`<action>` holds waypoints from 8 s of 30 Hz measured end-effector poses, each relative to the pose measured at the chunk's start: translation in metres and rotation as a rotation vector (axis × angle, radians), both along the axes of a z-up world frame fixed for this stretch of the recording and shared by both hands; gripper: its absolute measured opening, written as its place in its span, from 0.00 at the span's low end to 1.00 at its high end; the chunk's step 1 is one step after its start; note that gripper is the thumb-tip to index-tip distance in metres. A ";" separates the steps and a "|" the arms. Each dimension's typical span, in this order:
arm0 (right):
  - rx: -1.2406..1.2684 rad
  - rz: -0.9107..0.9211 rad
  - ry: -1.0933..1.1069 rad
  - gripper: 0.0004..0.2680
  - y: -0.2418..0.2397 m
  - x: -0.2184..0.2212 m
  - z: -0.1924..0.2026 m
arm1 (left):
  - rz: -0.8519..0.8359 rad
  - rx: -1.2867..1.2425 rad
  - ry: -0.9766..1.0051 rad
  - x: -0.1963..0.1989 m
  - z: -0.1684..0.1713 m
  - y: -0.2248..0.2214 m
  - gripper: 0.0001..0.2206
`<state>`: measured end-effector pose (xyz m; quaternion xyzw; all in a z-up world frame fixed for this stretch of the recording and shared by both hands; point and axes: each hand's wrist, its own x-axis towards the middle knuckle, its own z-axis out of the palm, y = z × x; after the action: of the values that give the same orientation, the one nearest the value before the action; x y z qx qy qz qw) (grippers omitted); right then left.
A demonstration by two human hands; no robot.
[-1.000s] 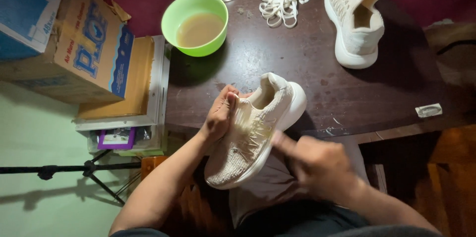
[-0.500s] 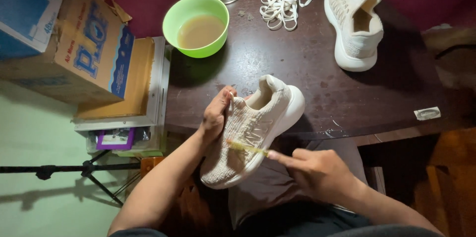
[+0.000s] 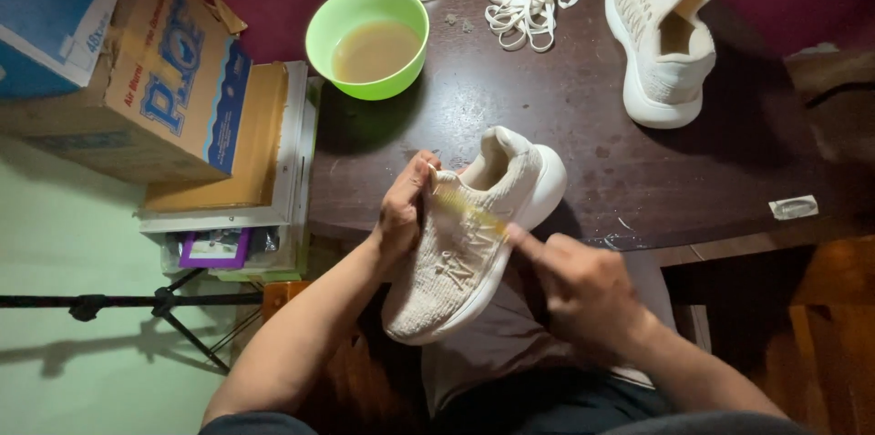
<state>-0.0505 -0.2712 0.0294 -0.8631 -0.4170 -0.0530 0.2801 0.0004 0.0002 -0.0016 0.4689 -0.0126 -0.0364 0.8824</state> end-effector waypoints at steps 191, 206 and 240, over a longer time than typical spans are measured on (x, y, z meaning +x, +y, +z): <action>0.175 -0.322 -0.072 0.18 -0.030 0.049 0.005 | 0.694 1.242 -0.999 -0.010 0.025 -0.004 0.02; -0.157 -0.627 0.094 0.18 -0.028 0.034 0.025 | 0.613 1.438 -0.582 -0.016 0.033 -0.009 0.28; -0.578 0.077 0.625 0.12 0.039 0.162 0.177 | 0.527 1.691 -0.548 -0.020 0.023 -0.015 0.40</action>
<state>0.1111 -0.2324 0.2068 -0.8643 -0.3417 0.3409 0.1413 -0.0194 -0.0146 0.0214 0.9366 -0.0830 0.2806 0.1929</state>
